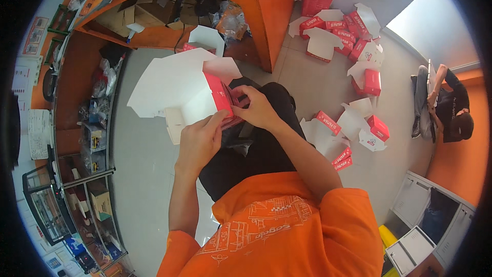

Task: The person assembles red and white cardboard boxes by folding and interlocking the flaps. They repeatedly pick up flat pieces, fold them into box shapes, and place the finished boxes on the floor.

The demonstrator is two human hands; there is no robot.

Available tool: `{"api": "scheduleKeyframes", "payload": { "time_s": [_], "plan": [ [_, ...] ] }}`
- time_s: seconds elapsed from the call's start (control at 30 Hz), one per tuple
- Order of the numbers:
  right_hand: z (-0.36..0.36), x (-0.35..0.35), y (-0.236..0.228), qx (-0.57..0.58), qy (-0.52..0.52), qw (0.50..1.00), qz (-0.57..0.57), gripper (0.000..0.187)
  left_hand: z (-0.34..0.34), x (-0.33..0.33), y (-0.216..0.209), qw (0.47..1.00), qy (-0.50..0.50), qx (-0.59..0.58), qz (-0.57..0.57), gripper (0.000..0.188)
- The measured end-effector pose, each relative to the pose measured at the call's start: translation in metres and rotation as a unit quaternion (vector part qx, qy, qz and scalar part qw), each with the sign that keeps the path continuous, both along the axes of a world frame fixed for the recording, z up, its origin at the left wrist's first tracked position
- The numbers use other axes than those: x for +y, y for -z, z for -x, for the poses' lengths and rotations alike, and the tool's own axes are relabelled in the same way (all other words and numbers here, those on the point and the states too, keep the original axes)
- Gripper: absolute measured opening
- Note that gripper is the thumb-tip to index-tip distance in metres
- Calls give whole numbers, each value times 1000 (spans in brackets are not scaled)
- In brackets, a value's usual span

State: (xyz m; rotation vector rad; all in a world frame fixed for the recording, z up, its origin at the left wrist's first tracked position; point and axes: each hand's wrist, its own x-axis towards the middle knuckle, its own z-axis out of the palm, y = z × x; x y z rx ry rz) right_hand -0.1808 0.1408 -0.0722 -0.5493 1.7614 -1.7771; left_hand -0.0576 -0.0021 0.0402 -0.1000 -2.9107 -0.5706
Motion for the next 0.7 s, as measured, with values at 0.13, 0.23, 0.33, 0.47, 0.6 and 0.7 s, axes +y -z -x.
{"api": "scheduleKeyframes", "payload": {
  "time_s": [0.13, 0.23, 0.33, 0.47, 0.6, 0.7],
  "plan": [
    [3, 2, 3, -33, -13, 999, -6, 45, 0, 1, 0, 998, 14, -21, 55, 35],
    [3, 4, -1, -34, -16, 999, -7, 43, -4, 5, 10, 994, 34, -35, 95, 36],
    [0, 4, -5, -67, -20, 998, -1, 42, -6, 11, 17, 992, 31, -48, 109, 36],
    [-2, 3, 1, -27, 8, 999, -16, 40, -4, 18, 15, 988, 9, -72, 137, 38],
    [-2, 1, -6, 55, 14, 998, -38, 39, -11, 26, 22, 986, 6, -11, 167, 38],
    [-4, 1, -2, 70, 10, 997, -37, 39, -7, 29, 20, 984, -27, -33, 170, 37]
  ]
}}
